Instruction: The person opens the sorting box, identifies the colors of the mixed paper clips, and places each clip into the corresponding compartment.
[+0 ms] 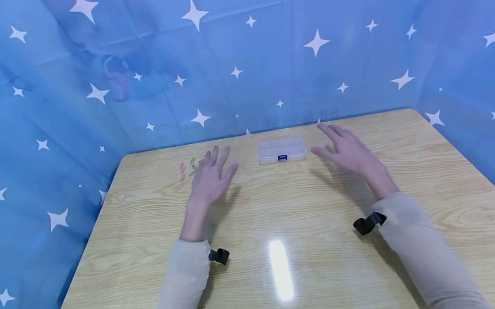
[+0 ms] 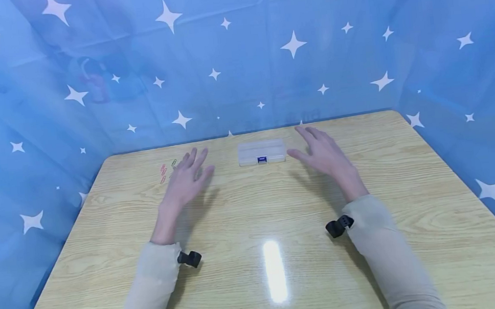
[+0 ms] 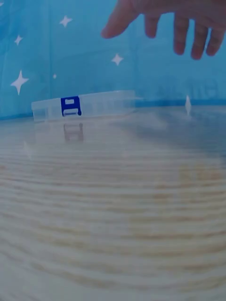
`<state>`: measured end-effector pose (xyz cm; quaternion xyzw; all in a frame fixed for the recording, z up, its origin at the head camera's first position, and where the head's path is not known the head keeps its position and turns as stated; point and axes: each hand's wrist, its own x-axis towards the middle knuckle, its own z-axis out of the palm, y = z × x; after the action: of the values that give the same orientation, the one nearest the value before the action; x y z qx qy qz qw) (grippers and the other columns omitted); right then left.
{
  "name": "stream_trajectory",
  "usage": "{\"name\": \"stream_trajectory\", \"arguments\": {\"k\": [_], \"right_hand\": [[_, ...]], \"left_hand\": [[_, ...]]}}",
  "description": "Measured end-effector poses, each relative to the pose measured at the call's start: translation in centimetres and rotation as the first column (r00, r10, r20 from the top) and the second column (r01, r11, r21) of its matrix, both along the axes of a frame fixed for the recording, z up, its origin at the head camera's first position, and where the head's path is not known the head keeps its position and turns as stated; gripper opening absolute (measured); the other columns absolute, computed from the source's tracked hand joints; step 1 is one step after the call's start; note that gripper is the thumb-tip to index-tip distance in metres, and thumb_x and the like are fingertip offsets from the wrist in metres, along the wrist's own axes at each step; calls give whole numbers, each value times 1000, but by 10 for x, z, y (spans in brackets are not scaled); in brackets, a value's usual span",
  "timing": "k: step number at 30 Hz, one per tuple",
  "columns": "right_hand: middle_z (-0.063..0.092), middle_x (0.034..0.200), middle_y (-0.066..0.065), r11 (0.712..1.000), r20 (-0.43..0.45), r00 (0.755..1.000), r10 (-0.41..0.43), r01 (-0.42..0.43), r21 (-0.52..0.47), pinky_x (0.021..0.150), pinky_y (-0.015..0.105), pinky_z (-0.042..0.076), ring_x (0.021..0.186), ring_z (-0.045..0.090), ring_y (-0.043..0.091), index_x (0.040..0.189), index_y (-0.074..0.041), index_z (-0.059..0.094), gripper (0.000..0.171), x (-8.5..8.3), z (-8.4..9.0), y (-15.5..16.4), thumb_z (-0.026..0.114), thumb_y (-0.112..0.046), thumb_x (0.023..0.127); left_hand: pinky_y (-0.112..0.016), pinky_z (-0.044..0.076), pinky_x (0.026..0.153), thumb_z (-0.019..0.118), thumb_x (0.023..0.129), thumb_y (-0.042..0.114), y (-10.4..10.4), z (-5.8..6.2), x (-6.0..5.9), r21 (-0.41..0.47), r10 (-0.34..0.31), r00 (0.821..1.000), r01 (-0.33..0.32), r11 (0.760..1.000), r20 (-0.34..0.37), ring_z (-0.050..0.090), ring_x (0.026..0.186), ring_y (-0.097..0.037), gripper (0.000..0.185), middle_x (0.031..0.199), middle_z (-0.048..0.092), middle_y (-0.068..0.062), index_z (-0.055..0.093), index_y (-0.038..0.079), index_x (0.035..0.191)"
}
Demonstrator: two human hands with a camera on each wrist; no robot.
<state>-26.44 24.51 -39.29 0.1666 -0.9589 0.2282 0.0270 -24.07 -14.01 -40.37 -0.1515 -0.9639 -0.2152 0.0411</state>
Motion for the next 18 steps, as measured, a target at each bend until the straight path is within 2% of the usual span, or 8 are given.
{"name": "stream_trajectory", "arguments": {"k": [6,12,18], "right_hand": [[21,162,26,1000,41,999,3,-2,-18,115,68,17,147,19,49,162,-14,18,86,-2,-4,-3,51,-62,99],[20,163,25,999,78,997,4,-1,-32,115,68,16,147,18,48,162,-14,18,88,-8,-7,-5,54,-60,98],[18,163,25,999,111,994,14,-9,-40,115,68,16,148,17,47,163,-15,15,90,-15,-11,-9,53,-63,97]], "left_hand": [[-51,14,122,32,107,55,7,-2,-4,-18,-32,999,32,999,-2,20,150,-42,64,164,22,-19,27,21,161],[-48,15,122,33,107,54,14,-4,-7,-5,-60,998,60,998,6,20,150,-41,64,163,24,-21,28,20,160],[-51,20,121,38,107,49,21,-6,-11,24,-96,995,97,995,-38,25,148,-42,61,159,30,-26,34,14,158]]}}
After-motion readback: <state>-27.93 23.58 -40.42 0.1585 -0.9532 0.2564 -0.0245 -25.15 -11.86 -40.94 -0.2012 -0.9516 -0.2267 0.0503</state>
